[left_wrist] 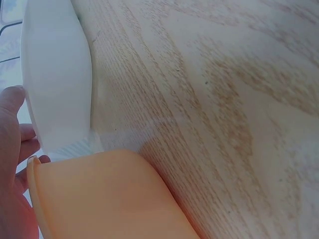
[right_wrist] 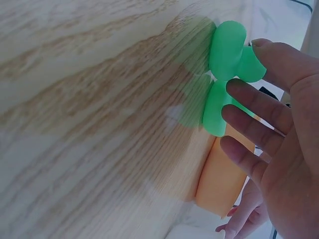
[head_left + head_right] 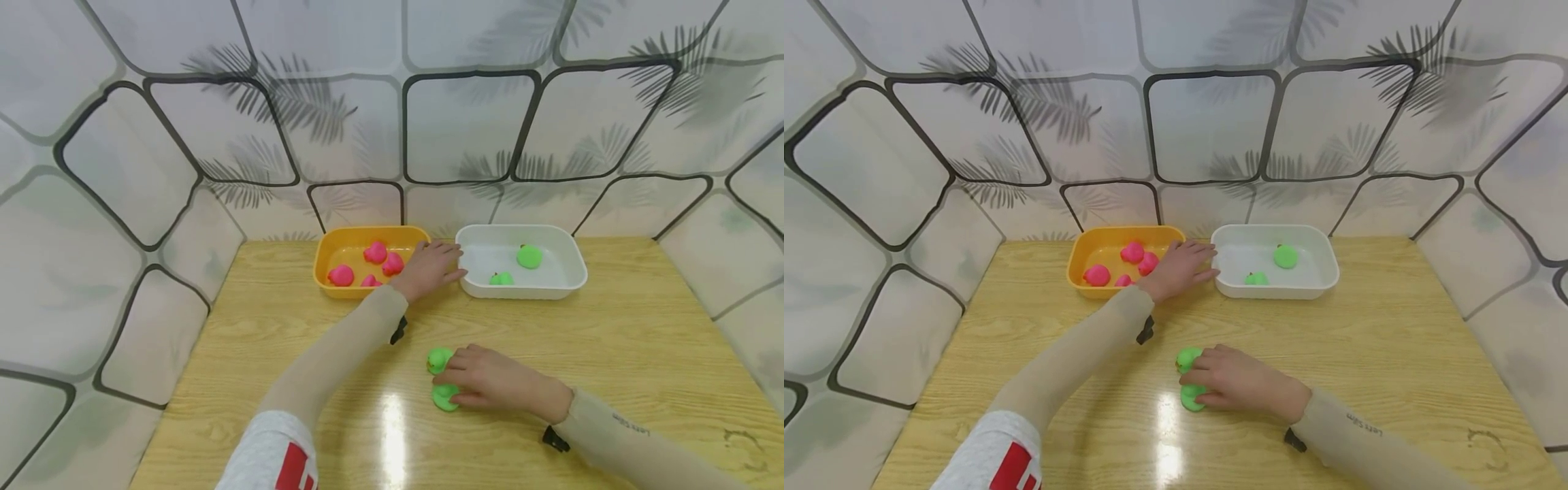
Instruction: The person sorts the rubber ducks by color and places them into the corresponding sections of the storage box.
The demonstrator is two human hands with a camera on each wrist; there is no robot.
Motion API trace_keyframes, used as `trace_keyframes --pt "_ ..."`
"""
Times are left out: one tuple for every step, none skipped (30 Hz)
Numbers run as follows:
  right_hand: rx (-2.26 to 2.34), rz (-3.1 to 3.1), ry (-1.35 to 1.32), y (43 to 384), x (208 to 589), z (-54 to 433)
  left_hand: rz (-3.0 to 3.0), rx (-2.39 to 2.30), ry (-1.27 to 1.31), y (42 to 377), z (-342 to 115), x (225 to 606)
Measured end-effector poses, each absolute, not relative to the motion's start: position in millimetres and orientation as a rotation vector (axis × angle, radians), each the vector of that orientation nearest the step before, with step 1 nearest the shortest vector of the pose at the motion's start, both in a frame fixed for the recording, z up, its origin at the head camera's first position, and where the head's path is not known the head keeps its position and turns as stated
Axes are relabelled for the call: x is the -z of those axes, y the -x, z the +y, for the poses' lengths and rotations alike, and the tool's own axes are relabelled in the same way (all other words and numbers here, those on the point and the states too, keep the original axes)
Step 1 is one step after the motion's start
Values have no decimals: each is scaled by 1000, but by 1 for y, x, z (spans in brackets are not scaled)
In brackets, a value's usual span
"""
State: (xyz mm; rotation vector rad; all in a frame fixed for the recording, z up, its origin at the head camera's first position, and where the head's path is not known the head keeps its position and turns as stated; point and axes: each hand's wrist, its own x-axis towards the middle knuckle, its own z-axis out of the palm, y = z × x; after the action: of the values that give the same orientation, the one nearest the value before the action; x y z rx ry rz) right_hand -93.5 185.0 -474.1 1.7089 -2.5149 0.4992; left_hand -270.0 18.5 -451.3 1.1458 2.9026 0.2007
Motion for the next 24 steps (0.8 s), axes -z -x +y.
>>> trace_keyframes --pt "-503 -2516 -1707 93 474 186 2902 -204 -1143 270 18 451" --pt "-506 -2517 -1705 93 474 186 2901 -206 -1141 270 18 452" --pt "-510 -2516 -1704 93 474 187 2902 -206 -1142 270 18 451" --pt "-511 -2513 -1700 93 474 187 2901 -210 -1140 270 18 451" --pt "-510 -2509 -1697 93 474 188 2900 -213 -1140 270 18 451" --pt "-512 -2504 -1694 93 475 189 2901 -213 -1140 270 18 451" --pt "-513 -2500 -1692 93 475 190 2901 -213 -1140 270 18 451" --pt "-513 -2498 -1689 93 475 190 2901 -211 -1141 270 18 451" --pt "-513 -2494 -1686 93 475 191 2902 -211 -1140 270 18 451" --pt "-511 -2494 -1684 93 476 192 2902 -211 -1140 270 18 451" --pt "-510 -2495 -1682 93 476 193 2902 -209 -1141 270 19 451" --pt "-509 -2495 -1679 94 476 193 2901 -208 -1140 270 19 451" --pt "-501 -2496 -1675 94 476 194 2901 -206 -1140 270 19 451" --pt "-501 -2499 -1670 94 477 195 2901 -204 -1141 270 19 451" --pt "-498 -2501 -1666 94 477 196 2901 -205 -1142 270 19 451" --pt "-496 -2506 -1661 94 476 197 2901 -205 -1144 270 19 451" --pt "-498 -2512 -1655 94 476 198 2902 -206 -1145 270 19 452" --pt "-500 -2518 -1649 94 476 199 2902 -207 -1146 270 18 452" --pt "-507 -2528 -1641 94 475 201 2903 -209 -1148 271 18 452" --pt "-516 -2536 -1633 94 475 202 2903 -211 -1148 271 18 452" --pt "-521 -2541 -1625 94 474 203 2904 -213 -1148 271 18 452" --pt "-529 -2545 -1615 94 473 205 2904 -213 -1148 271 18 452" --pt "-534 -2547 -1606 94 473 206 2904 -214 -1148 271 18 452" --pt "-534 -2549 -1595 94 472 208 2904 -215 -1149 271 18 452"
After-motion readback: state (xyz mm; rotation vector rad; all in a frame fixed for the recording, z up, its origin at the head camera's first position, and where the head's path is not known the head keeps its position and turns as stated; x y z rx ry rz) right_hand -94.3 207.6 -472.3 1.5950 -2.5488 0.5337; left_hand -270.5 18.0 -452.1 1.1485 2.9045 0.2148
